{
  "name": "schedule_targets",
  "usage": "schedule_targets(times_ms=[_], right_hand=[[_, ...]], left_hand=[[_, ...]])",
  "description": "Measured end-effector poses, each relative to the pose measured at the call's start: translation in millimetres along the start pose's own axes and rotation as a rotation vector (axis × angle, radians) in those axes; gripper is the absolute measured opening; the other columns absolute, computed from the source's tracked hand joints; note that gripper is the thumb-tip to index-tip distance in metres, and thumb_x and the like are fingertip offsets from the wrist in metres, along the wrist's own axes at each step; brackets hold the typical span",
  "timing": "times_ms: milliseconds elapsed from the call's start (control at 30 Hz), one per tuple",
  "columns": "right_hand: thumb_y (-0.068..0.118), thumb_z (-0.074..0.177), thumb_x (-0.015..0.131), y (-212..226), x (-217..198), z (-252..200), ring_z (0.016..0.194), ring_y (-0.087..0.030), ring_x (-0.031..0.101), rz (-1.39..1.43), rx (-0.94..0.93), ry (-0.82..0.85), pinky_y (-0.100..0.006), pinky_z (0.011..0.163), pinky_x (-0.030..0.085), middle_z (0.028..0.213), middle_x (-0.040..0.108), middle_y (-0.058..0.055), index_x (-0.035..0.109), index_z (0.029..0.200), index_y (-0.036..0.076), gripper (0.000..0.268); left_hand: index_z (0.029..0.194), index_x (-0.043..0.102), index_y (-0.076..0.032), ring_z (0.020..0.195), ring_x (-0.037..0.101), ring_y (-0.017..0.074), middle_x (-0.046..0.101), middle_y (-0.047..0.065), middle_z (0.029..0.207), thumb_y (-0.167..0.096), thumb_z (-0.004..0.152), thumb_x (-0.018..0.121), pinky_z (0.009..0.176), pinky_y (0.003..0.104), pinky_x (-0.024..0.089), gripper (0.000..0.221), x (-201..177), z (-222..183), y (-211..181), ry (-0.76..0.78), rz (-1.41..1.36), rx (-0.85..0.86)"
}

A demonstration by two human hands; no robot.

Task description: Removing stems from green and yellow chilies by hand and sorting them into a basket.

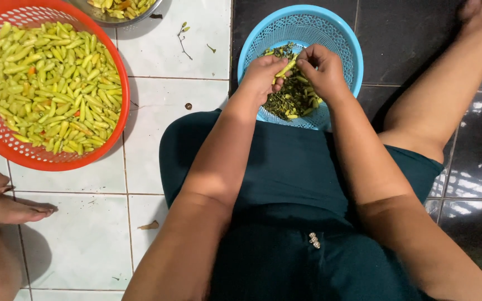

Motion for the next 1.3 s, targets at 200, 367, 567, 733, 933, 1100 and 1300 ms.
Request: schedule_targets(times_ms=[200, 367, 567, 733, 933, 1100, 1300], right_hand=[[0.01, 0.106, 0.071, -3.3, -1.7, 1.2, 0.077, -0.009, 0.053, 0.17, 0.121, 0.031, -0.029, 0.072, 0.043, 0.086, 0.064, 0.001, 0.067, 0.098, 0.01, 0.009], [0.01, 0.105, 0.074, -19.9, -3.2, 1.7, 0.077, -0.008, 0.05, 0.08, 0.135, 0.065, -0.03, 0.07, 0.041, 0.083, 0.06, 0.002, 0.065, 0.094, 0.012, 0.013], [0.006, 0.107, 0.066, -29.4, 4.0, 0.7, 0.069, -0.024, 0.048, -0.305, -0.026, -0.034, -0.044, 0.059, 0.033, 0.081, 0.056, -0.009, 0.056, 0.091, 0.01, 0.019], [0.002, 0.08, 0.079, -76.3, 5.2, 7.6, 0.084, -0.039, 0.065, -0.598, 0.049, -0.021, -0.05, 0.064, 0.048, 0.095, 0.07, -0.017, 0.069, 0.094, 0.006, 0.019], [0.032, 0.093, 0.07, -108.8, 28.2, -4.2, 0.105, -0.044, 0.057, -1.048, 0.219, 0.286, -0.061, 0.086, 0.043, 0.106, 0.068, -0.015, 0.079, 0.108, 0.018, 0.023], [0.024, 0.082, 0.078, -96.4, 9.8, -1.7, 0.087, -0.046, 0.067, -0.563, 0.146, 0.1, -0.062, 0.075, 0.05, 0.079, 0.067, -0.016, 0.068, 0.097, 0.01, 0.023], [-0.002, 0.094, 0.073, -0.4, -9.3, -1.3, 0.087, -0.021, 0.056, -0.219, -0.133, 0.095, -0.037, 0.074, 0.041, 0.094, 0.062, -0.005, 0.059, 0.096, 0.01, 0.019]], left_hand=[[0.098, 0.068, -0.003, 0.059, 0.052, 0.0118, 0.071, 0.012, 0.085, -0.017, 0.097, 0.07, 0.049, 0.026, 0.045, 0.015, 0.3, -2.2, -9.7, 0.002, 0.081, 0.144], [0.088, 0.075, -0.015, 0.083, 0.067, 0.0203, 0.076, 0.001, 0.088, -0.021, 0.088, 0.078, 0.074, 0.041, 0.055, 0.007, -0.7, 3.7, -18.7, -0.091, 0.413, 0.437], [0.087, 0.072, -0.016, 0.091, 0.074, 0.0266, 0.076, 0.001, 0.092, -0.023, 0.091, 0.073, 0.078, 0.046, 0.059, 0.008, -0.6, 13.9, -14.8, -0.2, 0.646, 0.648], [0.113, 0.076, -0.015, 0.092, 0.075, 0.026, 0.078, 0.007, 0.104, -0.029, 0.097, 0.063, 0.073, 0.045, 0.058, 0.025, -8.4, -8.1, -25.4, -0.205, 0.375, 0.366], [0.103, 0.071, 0.0, 0.067, 0.06, 0.021, 0.059, 0.008, 0.08, -0.026, 0.101, 0.055, 0.059, 0.036, 0.058, 0.03, 3.7, -12.2, -18.8, 0.002, -0.218, 0.071], [0.094, 0.065, -0.004, 0.067, 0.069, 0.0173, 0.061, 0.007, 0.08, -0.032, 0.09, 0.077, 0.057, 0.036, 0.068, 0.031, -14.3, 21.7, 13.3, -0.051, 0.025, 0.156], [0.096, 0.071, -0.01, 0.065, 0.057, 0.0127, 0.069, 0.005, 0.096, -0.021, 0.093, 0.076, 0.054, 0.027, 0.052, 0.012, 9.4, -8.3, -6.4, 0.087, 0.205, 0.052]])
Point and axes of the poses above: each hand's wrist, its own z-axis towards the middle knuckle, its own x-axis out of the palm, y = z × x, the point moved 7 cm from there along z, towards the middle knuckle
